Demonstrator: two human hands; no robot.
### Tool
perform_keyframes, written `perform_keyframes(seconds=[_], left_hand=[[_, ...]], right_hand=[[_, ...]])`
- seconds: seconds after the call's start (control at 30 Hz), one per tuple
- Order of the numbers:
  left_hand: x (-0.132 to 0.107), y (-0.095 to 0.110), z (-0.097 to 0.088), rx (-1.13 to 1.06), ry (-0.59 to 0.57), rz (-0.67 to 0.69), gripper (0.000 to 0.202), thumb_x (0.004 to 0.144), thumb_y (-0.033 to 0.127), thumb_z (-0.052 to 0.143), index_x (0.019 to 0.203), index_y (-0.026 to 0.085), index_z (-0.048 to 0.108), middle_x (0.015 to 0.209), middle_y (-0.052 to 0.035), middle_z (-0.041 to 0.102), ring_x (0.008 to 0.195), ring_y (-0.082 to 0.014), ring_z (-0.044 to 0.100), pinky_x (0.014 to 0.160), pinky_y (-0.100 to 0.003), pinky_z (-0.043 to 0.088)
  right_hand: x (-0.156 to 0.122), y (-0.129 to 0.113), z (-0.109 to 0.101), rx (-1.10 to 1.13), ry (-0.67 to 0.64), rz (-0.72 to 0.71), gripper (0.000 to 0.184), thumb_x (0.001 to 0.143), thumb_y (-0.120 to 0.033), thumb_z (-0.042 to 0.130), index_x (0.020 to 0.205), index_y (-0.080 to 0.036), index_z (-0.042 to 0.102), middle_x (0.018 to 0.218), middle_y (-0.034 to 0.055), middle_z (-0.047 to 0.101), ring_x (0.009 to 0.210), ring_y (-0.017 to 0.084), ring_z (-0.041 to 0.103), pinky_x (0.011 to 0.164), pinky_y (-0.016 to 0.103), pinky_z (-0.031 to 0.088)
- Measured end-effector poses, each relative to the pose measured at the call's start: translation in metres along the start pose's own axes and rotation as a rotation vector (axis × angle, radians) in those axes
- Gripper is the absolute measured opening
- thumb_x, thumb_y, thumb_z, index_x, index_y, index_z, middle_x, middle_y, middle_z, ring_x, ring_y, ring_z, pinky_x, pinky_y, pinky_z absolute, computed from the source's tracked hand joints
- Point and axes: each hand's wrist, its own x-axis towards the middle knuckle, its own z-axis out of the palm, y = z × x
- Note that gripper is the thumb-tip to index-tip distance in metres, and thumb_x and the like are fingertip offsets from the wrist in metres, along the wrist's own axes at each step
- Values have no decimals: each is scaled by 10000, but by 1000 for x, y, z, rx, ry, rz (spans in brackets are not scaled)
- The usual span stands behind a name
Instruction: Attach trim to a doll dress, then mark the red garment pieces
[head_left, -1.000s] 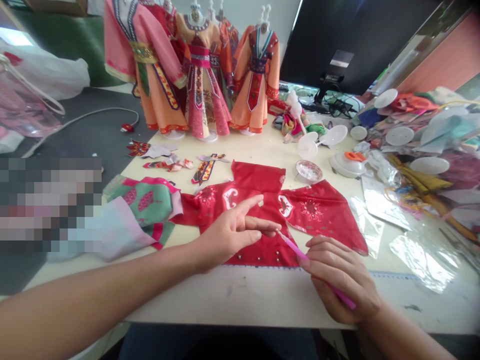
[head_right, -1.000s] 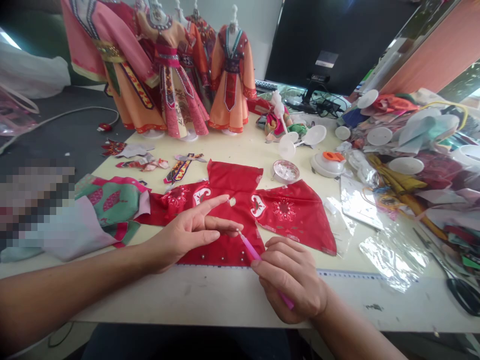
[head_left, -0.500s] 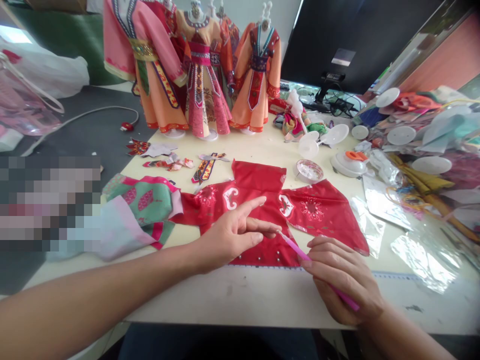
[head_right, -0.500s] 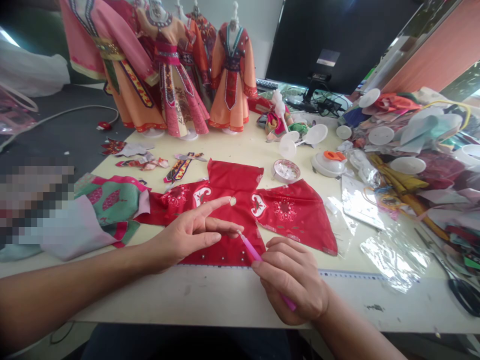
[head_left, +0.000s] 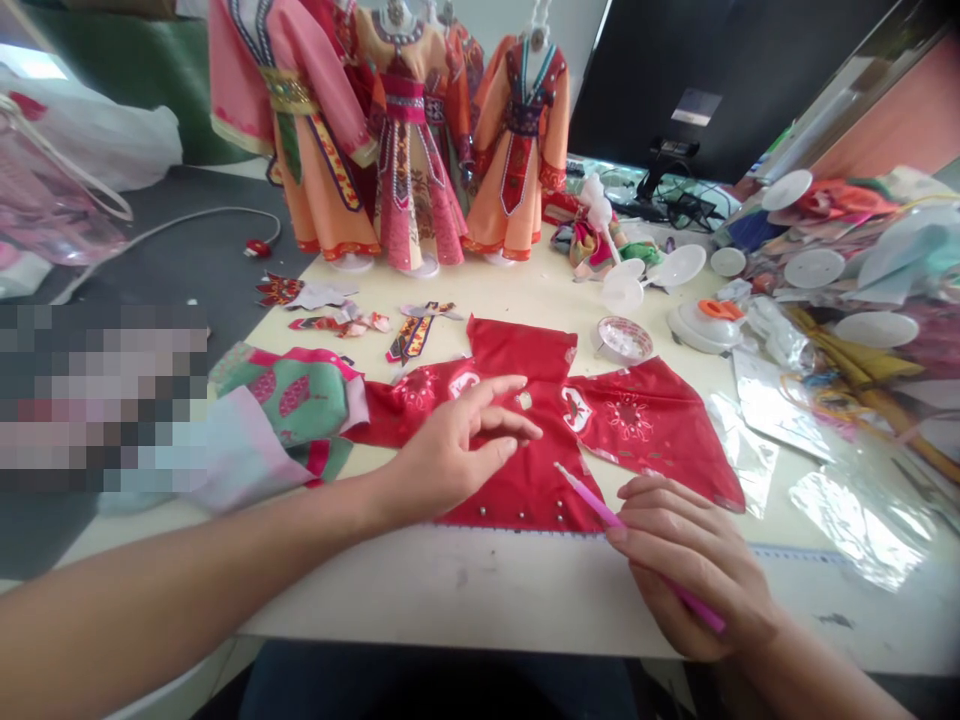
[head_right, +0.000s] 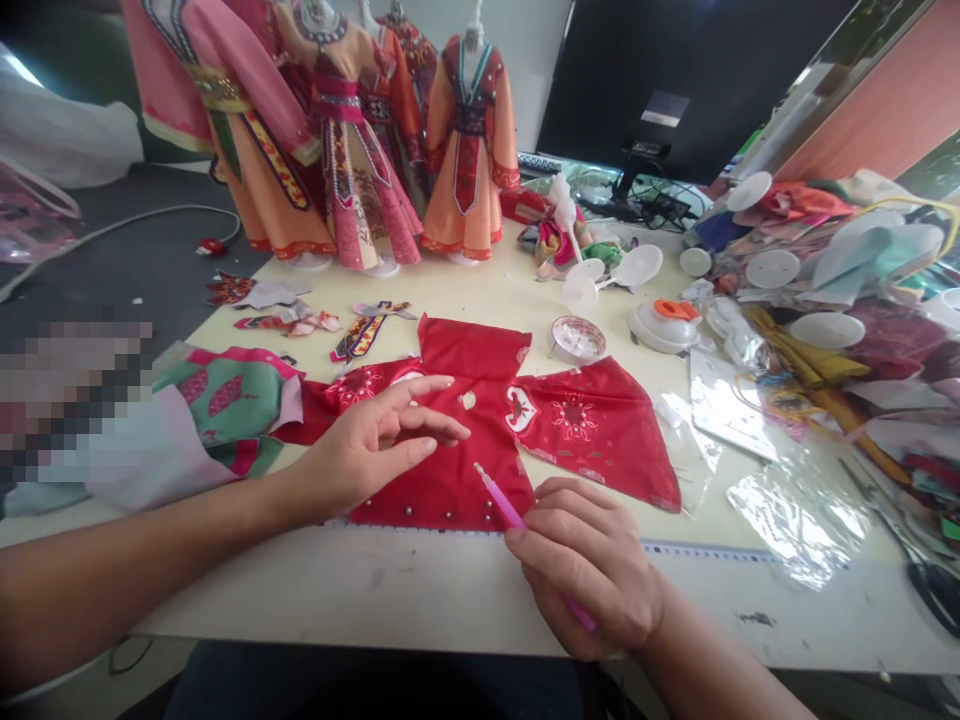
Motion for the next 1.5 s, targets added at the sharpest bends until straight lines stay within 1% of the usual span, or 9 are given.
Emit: perform_keyframes(seconds=[0.07, 0.13, 0.2, 0.33, 0.57, 0.8, 1.23, 1.33, 1.5], left_hand=[[2, 5, -7, 129, 17, 40, 477, 849, 169, 541, 1307, 170, 410, 1013, -50, 688, 937, -153, 618, 857, -307, 442], [3, 8, -12, 218, -33, 25, 455, 840, 184, 550, 1281, 176, 438, 968, -34, 691, 820, -136, 617, 769, -286, 457], [3, 9, -14, 274, -96, 9, 479, 827, 177, 553, 1292, 181, 437, 945, -24, 688, 758, -123, 605, 715, -267, 459], [2, 3, -10, 337, -202, 64, 497, 801, 116, 526, 1287, 185, 454, 907, -7, 678, 755, -113, 601, 722, -248, 464], [1, -4, -5, 439, -270, 117, 465, 786, 86, 509, 1241, 178, 493, 877, -11, 670, 781, -136, 615, 746, -270, 471], [0, -5, -3, 558, -280, 179, 449, 790, 64, 514, 1226, 173, 513, 829, 2, 672, 764, -131, 596, 874, -325, 414], [-1, -7, -1, 635, -278, 214, 425, 808, 71, 518, 1216, 190, 519, 807, 15, 652, 743, -129, 539, 826, -309, 387], [-1, -7, 1, 661, -258, 222, 422, 809, 71, 518, 1214, 188, 512, 808, 10, 647, 764, -143, 536, 806, -312, 383], [-1, -9, 6, 769, -212, 279, 379, 828, 112, 528, 1203, 165, 510, 830, -21, 629, 826, -177, 531, 810, -329, 379]], right_hand=[[0, 0, 2, 44, -43, -21, 289, 701, -11, 500, 965, -77, 597, 750, 87, 629, 722, 187, 601, 662, 404, 546], [1, 1, 4, 89, -98, -42, 287, 704, -23, 491, 964, -75, 598, 742, 93, 639, 719, 193, 604, 668, 406, 541], [2, 2, 7, 124, -145, -56, 288, 703, -33, 475, 959, -78, 599, 721, 93, 644, 698, 195, 605, 664, 405, 535], [5, 2, 10, 146, -208, -78, 295, 696, -44, 456, 955, -82, 592, 687, 90, 642, 652, 193, 597, 651, 404, 525], [9, 1, 11, 129, -247, -80, 294, 712, -47, 439, 969, -94, 575, 689, 80, 639, 640, 188, 591, 661, 407, 520], [8, 2, 13, 144, -250, -76, 292, 703, -39, 453, 964, -85, 577, 690, 89, 637, 653, 193, 593, 680, 413, 515], [7, 1, 11, 129, -256, -60, 286, 730, -68, 421, 969, -124, 568, 676, 56, 630, 626, 174, 589, 702, 407, 517], [8, 1, 11, 134, -250, -61, 289, 719, -61, 425, 961, -119, 571, 677, 59, 633, 620, 176, 587, 697, 406, 518], [8, 2, 12, 151, -250, -63, 279, 717, -67, 431, 952, -109, 576, 665, 58, 619, 610, 179, 582, 695, 411, 516]])
